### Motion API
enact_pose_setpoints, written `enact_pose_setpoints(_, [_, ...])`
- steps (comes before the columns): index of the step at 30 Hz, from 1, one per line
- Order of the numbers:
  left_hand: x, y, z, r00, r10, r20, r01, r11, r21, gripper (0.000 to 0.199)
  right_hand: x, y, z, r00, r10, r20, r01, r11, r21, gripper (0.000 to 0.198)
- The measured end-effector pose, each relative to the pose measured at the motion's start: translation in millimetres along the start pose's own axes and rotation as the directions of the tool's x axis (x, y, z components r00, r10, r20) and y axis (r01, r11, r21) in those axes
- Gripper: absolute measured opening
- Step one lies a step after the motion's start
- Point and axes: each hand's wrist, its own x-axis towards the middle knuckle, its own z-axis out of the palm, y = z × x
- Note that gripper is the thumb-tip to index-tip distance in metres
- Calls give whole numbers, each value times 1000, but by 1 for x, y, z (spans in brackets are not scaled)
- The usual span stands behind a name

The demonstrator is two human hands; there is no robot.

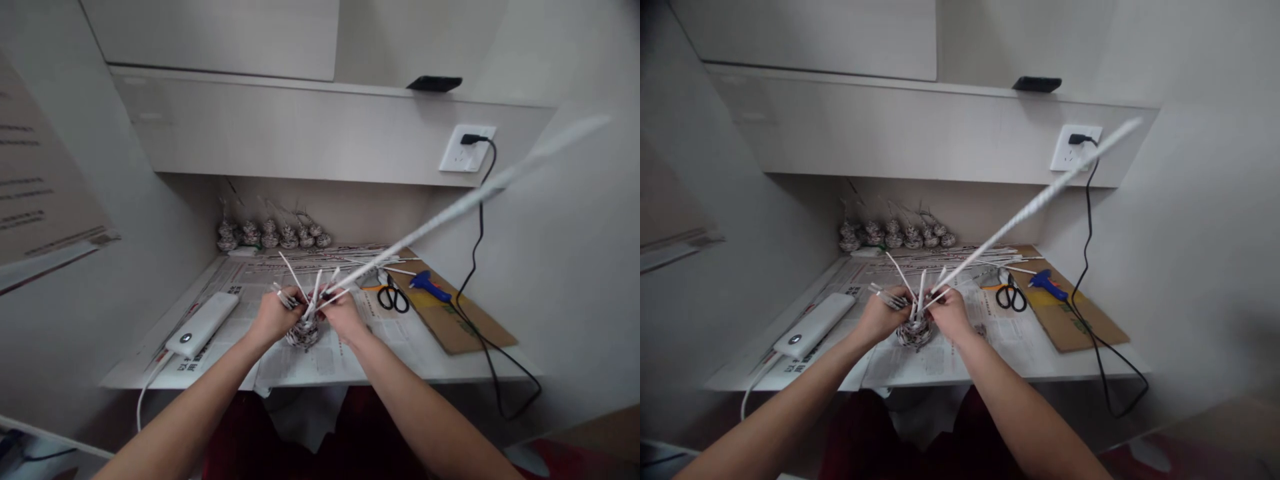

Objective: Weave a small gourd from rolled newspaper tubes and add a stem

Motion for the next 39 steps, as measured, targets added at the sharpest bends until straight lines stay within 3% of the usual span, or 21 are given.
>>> enact_pose_setpoints(4, [2, -2, 1, 1000, 15, 8, -14, 999, -29, 11, 4, -3, -4, 998, 60, 4, -59, 993, -103, 29])
enact_pose_setpoints(9, [2, -6, 0, 999, 40, -6, -40, 998, -46, 7, 8, -6, -8, 991, 132, 38, -117, 957, -264, 25])
enact_pose_setpoints(16, [4, -3, -8, 978, 191, 88, -189, 981, -35, 14, 21, -10, -4, 984, 175, 19, -161, 939, -304, 15])
enact_pose_setpoints(28, [-7, -10, 3, 949, 316, 10, -316, 946, 77, 33, 24, -27, -5, 970, 220, 103, -165, 909, -381, 12])
enact_pose_setpoints(34, [-16, 2, -4, 920, 386, 65, -391, 904, 172, 32, 29, -36, -11, 924, 324, 202, -231, 895, -381, 10])
enact_pose_setpoints(39, [-26, 3, -4, 909, 407, 85, -415, 903, 112, 30, 32, -42, -15, 891, 378, 251, -242, 863, -443, 11])
